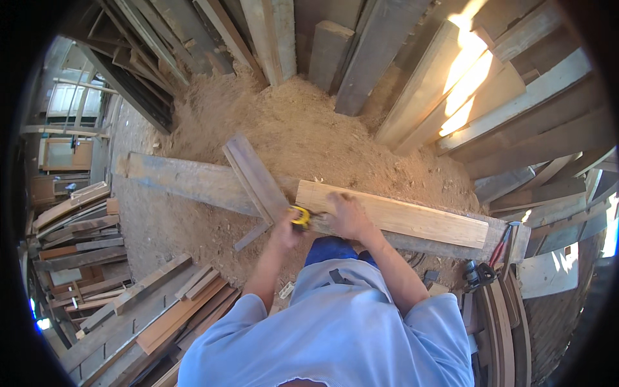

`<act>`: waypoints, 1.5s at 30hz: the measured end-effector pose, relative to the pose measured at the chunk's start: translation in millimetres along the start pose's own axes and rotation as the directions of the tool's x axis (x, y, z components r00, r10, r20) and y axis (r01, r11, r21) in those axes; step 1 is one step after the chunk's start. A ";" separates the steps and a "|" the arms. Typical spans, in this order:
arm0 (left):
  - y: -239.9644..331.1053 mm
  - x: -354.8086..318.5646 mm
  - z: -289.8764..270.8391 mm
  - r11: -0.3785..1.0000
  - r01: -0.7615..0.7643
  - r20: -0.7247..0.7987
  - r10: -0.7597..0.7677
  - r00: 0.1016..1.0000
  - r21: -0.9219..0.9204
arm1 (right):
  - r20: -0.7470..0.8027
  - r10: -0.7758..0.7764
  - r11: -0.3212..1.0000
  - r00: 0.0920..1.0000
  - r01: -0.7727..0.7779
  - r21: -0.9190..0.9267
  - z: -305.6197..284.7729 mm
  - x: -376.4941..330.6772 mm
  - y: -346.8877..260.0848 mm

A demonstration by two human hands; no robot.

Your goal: The person uses a circular saw to cut a piece of wood after measuring it with a tape measure and marking it with a pencil.

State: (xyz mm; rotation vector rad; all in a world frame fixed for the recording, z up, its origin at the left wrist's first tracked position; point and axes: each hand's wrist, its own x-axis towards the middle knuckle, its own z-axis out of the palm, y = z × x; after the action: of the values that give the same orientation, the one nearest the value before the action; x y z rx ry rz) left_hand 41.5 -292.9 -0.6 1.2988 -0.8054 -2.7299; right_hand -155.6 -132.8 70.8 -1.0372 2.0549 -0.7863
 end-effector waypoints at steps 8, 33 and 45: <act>144.2 11.9 -176.0 0.861 -0.165 -0.635 0.471 0.612 0.481 | 0.029 0.138 0.986 0.990 -0.135 -0.095 54.1 116.0 45.6; 78.9 -59.5 -80.6 -0.292 0.372 -0.278 0.316 0.907 0.881 | -0.046 0.582 0.525 0.812 -0.332 0.783 9.0 -5.9 103.5; -3.5 -47.4 141.5 -0.223 -0.151 0.229 0.384 0.894 0.963 | -0.160 0.258 0.377 0.953 0.053 0.925 4.3 -71.4 2.8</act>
State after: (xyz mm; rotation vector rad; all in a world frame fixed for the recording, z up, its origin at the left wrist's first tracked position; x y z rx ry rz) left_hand -29.8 -216.3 106.0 0.9190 -3.0352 -1.0489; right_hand -122.1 -72.0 88.1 -0.1059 1.3917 -1.8142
